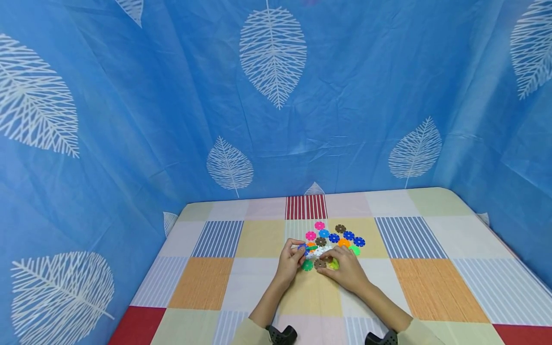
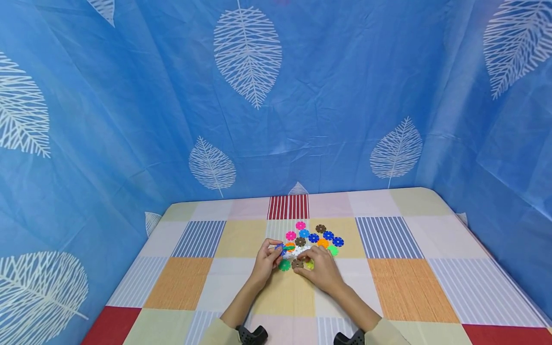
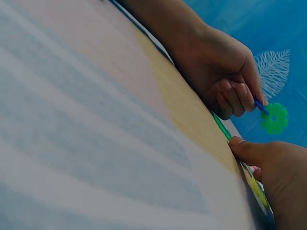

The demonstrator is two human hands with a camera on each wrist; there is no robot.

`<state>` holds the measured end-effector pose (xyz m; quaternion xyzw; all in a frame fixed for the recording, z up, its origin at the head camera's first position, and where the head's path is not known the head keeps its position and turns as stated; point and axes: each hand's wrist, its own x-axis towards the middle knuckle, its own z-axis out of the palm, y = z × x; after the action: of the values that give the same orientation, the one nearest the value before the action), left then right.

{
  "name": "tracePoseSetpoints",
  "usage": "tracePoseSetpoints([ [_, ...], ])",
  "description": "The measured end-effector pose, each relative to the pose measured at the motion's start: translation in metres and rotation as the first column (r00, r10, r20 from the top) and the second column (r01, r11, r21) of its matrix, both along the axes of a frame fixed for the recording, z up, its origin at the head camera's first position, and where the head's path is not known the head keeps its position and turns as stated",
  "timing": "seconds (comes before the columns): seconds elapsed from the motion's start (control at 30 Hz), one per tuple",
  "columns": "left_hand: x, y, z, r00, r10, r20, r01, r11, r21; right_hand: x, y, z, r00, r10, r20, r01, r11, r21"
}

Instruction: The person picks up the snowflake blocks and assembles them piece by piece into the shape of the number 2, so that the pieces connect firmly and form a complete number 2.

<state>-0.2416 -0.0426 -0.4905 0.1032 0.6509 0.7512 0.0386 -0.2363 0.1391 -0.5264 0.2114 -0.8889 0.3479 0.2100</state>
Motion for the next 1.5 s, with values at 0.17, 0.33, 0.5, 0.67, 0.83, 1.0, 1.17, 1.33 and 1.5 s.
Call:
tracePoseSetpoints([
  [0.17, 0.0, -0.0004, 0.0005, 1.0, -0.006, -0.016, 0.006, 1.0, -0.002, -0.0034, -0.0007, -0.0006, 0.997, 0.069, 0.038, -0.057, 0.968, -0.244],
  [0.33, -0.001, -0.0006, -0.0013, 0.999, -0.025, -0.035, 0.024, 0.999, -0.029, -0.0055, 0.0002, 0.0031, 0.984, 0.097, 0.146, 0.002, 0.825, -0.566],
  [0.5, -0.0016, -0.0005, -0.0038, 0.995, -0.063, -0.077, 0.058, 0.996, -0.07, -0.0057, 0.0007, 0.0055, 0.958, 0.188, 0.215, 0.021, 0.704, -0.71],
  [0.67, -0.0011, -0.0006, -0.0028, 0.987, -0.101, -0.121, 0.093, 0.993, -0.072, -0.005, 0.0, 0.0059, 0.947, 0.225, 0.229, 0.012, 0.69, -0.724],
  [0.83, 0.0001, -0.0007, -0.0021, 0.979, -0.133, -0.155, 0.119, 0.989, -0.093, -0.0045, -0.001, 0.0056, 0.939, 0.252, 0.234, 0.013, 0.655, -0.755],
  [1.0, 0.0015, 0.0001, -0.0042, 0.972, -0.159, -0.175, 0.139, 0.983, -0.12, -0.0026, -0.0035, 0.0051, 0.917, 0.323, 0.236, -0.002, 0.594, -0.805],
  [1.17, 0.0031, 0.0028, -0.0054, 0.963, -0.163, -0.217, 0.132, 0.98, -0.148, 0.0003, -0.0058, 0.0051, 0.91, 0.344, 0.23, -0.005, 0.564, -0.825],
  [1.33, 0.0051, 0.0044, -0.0034, 0.956, -0.15, -0.252, 0.103, 0.977, -0.189, 0.0008, -0.0083, 0.0047, 0.917, 0.328, 0.228, 0.006, 0.56, -0.829],
  [1.5, 0.0045, 0.0036, -0.0019, 0.972, -0.139, -0.189, 0.119, 0.986, -0.117, -0.0017, -0.0073, 0.0053, 0.93, 0.299, 0.213, -0.007, 0.593, -0.805],
])
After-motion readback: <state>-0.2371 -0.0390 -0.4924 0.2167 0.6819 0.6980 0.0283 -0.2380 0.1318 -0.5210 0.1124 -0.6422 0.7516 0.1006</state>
